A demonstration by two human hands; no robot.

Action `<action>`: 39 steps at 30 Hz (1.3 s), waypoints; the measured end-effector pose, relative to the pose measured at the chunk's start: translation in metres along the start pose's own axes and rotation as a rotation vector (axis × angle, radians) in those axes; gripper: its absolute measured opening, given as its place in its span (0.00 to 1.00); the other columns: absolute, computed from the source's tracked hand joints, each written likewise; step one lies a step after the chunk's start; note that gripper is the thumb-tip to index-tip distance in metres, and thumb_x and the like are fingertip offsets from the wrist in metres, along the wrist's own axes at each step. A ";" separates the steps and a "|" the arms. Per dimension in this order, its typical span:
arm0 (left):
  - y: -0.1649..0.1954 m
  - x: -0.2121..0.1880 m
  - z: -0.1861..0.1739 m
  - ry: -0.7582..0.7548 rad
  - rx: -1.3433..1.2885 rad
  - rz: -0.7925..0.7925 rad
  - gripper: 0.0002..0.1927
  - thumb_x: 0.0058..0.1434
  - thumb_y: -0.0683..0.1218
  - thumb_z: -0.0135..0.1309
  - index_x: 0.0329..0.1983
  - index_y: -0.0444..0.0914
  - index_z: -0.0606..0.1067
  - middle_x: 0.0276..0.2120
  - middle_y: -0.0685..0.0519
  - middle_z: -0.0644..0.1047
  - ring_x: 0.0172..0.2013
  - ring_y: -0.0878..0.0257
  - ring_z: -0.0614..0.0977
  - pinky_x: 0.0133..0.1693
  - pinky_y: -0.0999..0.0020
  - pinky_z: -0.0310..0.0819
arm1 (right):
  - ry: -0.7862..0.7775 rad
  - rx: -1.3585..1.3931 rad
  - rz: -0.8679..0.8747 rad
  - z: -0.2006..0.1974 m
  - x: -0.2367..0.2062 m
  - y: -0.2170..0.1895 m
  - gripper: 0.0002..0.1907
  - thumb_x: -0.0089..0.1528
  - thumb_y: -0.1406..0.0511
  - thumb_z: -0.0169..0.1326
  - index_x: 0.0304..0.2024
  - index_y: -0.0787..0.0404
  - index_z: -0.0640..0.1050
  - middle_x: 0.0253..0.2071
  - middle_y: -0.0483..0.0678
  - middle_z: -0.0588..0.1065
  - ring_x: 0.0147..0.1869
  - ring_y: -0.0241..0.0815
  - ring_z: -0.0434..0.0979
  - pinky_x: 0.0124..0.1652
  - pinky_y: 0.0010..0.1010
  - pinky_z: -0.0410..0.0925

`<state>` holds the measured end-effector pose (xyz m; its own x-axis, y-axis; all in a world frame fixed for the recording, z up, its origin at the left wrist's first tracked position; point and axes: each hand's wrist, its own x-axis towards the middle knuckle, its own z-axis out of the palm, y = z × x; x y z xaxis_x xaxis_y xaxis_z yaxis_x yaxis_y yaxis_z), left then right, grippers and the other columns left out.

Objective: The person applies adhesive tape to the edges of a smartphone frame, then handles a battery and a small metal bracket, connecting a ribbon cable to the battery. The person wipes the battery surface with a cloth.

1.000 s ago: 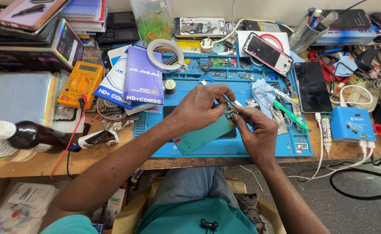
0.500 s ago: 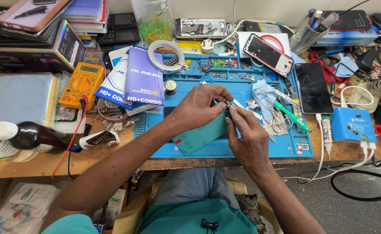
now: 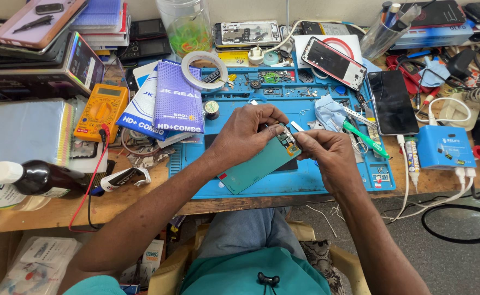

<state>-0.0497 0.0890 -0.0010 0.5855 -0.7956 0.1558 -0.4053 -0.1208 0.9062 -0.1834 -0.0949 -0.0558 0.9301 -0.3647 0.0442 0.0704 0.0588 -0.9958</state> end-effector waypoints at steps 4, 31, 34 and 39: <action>0.003 -0.003 0.003 0.018 -0.034 0.017 0.09 0.64 0.41 0.56 0.44 0.33 0.81 0.35 0.49 0.86 0.37 0.66 0.88 0.39 0.72 0.83 | 0.008 -0.141 -0.038 0.005 0.000 0.001 0.11 0.63 0.65 0.62 0.42 0.68 0.84 0.32 0.48 0.82 0.32 0.30 0.79 0.34 0.20 0.72; 0.003 -0.010 0.011 0.057 -0.044 0.023 0.09 0.65 0.38 0.54 0.47 0.32 0.79 0.37 0.48 0.85 0.39 0.66 0.88 0.42 0.69 0.84 | 0.095 -0.293 -0.097 0.024 0.000 0.005 0.12 0.65 0.63 0.61 0.29 0.64 0.80 0.19 0.39 0.74 0.22 0.22 0.68 0.23 0.17 0.60; 0.005 -0.012 0.013 0.082 -0.014 0.052 0.09 0.66 0.39 0.53 0.48 0.32 0.79 0.38 0.48 0.85 0.39 0.65 0.88 0.42 0.69 0.83 | 0.155 -0.353 -0.092 0.029 0.002 0.006 0.16 0.66 0.62 0.63 0.26 0.65 0.77 0.18 0.38 0.66 0.22 0.24 0.56 0.22 0.20 0.49; 0.004 -0.014 0.009 0.086 0.007 0.006 0.11 0.67 0.40 0.52 0.50 0.34 0.79 0.39 0.48 0.85 0.39 0.64 0.88 0.41 0.68 0.82 | 0.123 -0.320 -0.088 0.029 0.001 0.003 0.15 0.66 0.62 0.62 0.27 0.64 0.79 0.18 0.38 0.68 0.21 0.24 0.59 0.21 0.20 0.53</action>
<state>-0.0657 0.0939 -0.0031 0.6406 -0.7428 0.1947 -0.4140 -0.1205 0.9023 -0.1723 -0.0680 -0.0561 0.8738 -0.4657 0.1401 0.0137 -0.2644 -0.9643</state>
